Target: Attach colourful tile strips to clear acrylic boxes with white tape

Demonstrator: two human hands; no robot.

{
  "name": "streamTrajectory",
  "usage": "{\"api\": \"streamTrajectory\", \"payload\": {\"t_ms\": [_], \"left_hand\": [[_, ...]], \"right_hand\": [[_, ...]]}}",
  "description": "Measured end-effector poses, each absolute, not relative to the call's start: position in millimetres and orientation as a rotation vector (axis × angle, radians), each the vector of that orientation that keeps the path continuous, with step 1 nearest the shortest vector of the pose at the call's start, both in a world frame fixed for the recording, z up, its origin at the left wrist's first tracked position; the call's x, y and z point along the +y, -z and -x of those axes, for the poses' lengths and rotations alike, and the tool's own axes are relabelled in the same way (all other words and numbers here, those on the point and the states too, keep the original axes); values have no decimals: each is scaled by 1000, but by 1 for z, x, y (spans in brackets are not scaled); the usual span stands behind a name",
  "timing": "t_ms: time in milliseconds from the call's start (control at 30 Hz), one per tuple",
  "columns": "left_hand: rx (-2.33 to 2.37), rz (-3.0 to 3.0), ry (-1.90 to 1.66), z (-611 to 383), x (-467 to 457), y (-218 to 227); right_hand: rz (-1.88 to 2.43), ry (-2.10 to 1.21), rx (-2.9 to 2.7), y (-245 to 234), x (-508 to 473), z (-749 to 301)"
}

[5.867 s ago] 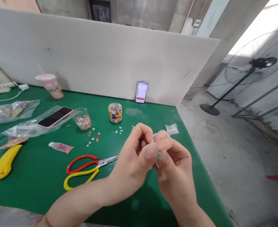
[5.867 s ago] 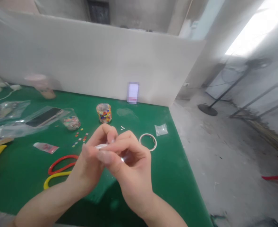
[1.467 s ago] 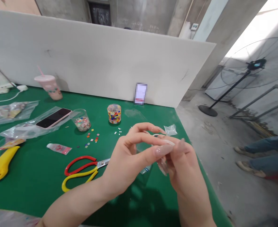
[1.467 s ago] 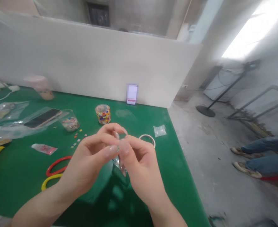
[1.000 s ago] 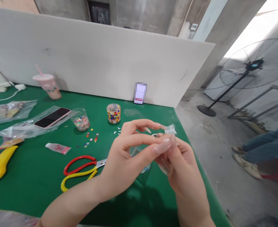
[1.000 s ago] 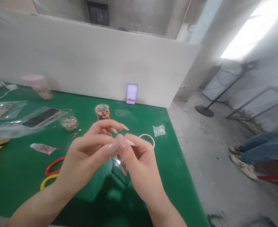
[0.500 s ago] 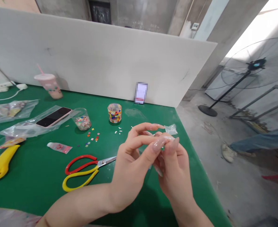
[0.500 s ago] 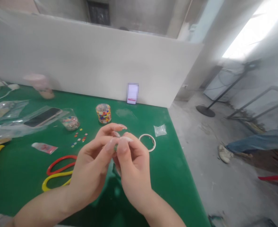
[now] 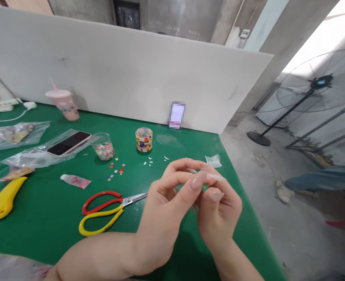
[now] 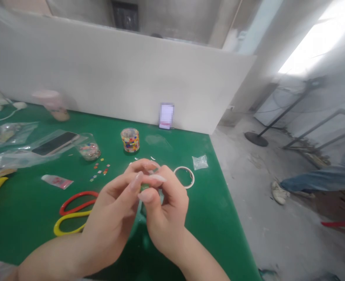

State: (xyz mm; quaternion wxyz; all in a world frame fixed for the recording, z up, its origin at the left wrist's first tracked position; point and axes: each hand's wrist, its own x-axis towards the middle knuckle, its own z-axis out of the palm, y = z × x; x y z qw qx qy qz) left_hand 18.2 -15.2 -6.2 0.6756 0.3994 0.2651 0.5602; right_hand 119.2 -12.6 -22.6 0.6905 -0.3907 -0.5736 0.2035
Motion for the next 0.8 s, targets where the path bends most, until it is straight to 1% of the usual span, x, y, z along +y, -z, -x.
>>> {"api": "streamTrajectory", "payload": {"t_ms": [200,333,567,800], "left_hand": [[631,-829,-1102,-15,-17,0],[612,-820,-1025,-11,-19,-4],[617,-826,-960,-6,-19,-8],[624,-884,-1032,-9,-22,-5]], "right_hand": [[776,-225,-1356,34,1,-127],[755,-181,-1380,35,4,-135],[628,-538,-1418,30,-4,-146],[824,-820,-1334,6,-21,-144]]}}
